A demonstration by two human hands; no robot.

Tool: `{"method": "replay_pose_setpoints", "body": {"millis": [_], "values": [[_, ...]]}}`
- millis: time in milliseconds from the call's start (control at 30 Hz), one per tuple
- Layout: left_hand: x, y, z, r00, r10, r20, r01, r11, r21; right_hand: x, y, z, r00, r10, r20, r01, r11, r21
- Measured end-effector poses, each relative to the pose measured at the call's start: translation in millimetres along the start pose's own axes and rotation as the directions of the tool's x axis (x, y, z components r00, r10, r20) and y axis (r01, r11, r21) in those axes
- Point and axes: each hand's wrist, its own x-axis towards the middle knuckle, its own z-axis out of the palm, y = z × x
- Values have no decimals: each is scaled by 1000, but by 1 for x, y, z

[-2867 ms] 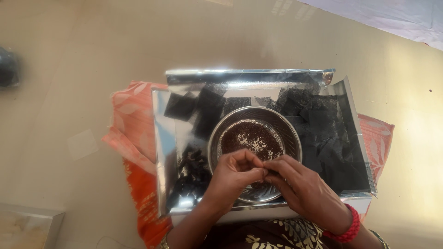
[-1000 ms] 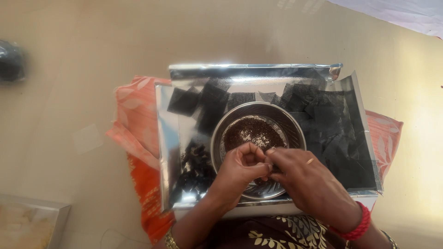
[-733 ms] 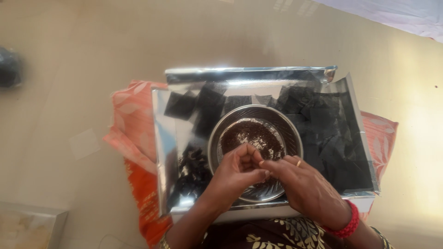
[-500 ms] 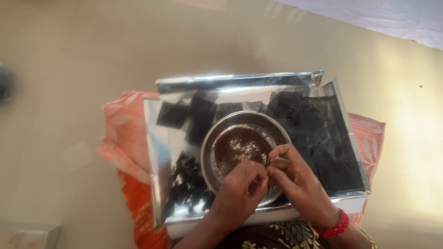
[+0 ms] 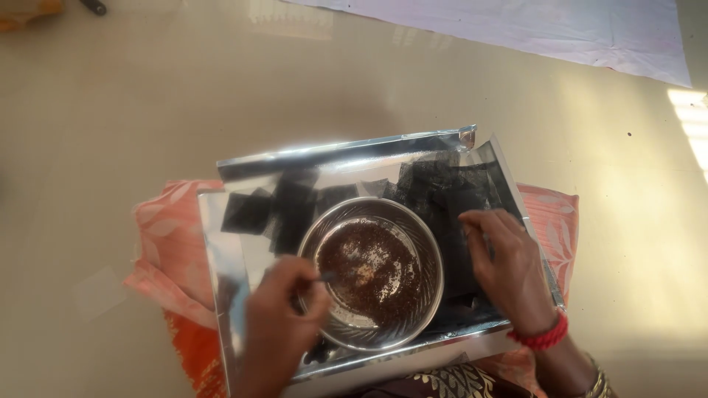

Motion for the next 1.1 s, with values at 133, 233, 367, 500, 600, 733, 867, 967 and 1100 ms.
{"method": "replay_pose_setpoints", "body": {"millis": [133,233,367,500,600,733,867,967,1100], "values": [[13,17,-38,850,-515,110,469,835,289,17,12,3,997,-68,48,80,939,-335],[6,3,-38,870,-456,187,349,838,419,22,8,17,994,-81,71,105,875,-472],[-3,-7,-37,806,-550,218,330,724,606,22,26,22,997,39,71,4,852,-524],[-6,-12,-40,866,-444,230,195,722,664,21,34,7,994,104,-27,-106,920,-377],[-2,-4,-34,902,-386,193,187,753,631,20,36,-7,984,142,-109,-162,965,-206],[-1,0,-5,876,-416,244,367,903,222,12,12,-26,948,317,29,-306,884,354],[28,50,26,877,-413,247,451,884,-123,-2,-19,-9,929,276,247,-370,692,619],[25,42,46,722,-553,416,689,528,-495,-9,-33,9,883,268,385,-467,579,668],[13,13,57,842,-398,364,506,347,-790,-13,-35,21,859,272,434,-507,568,648]]}}
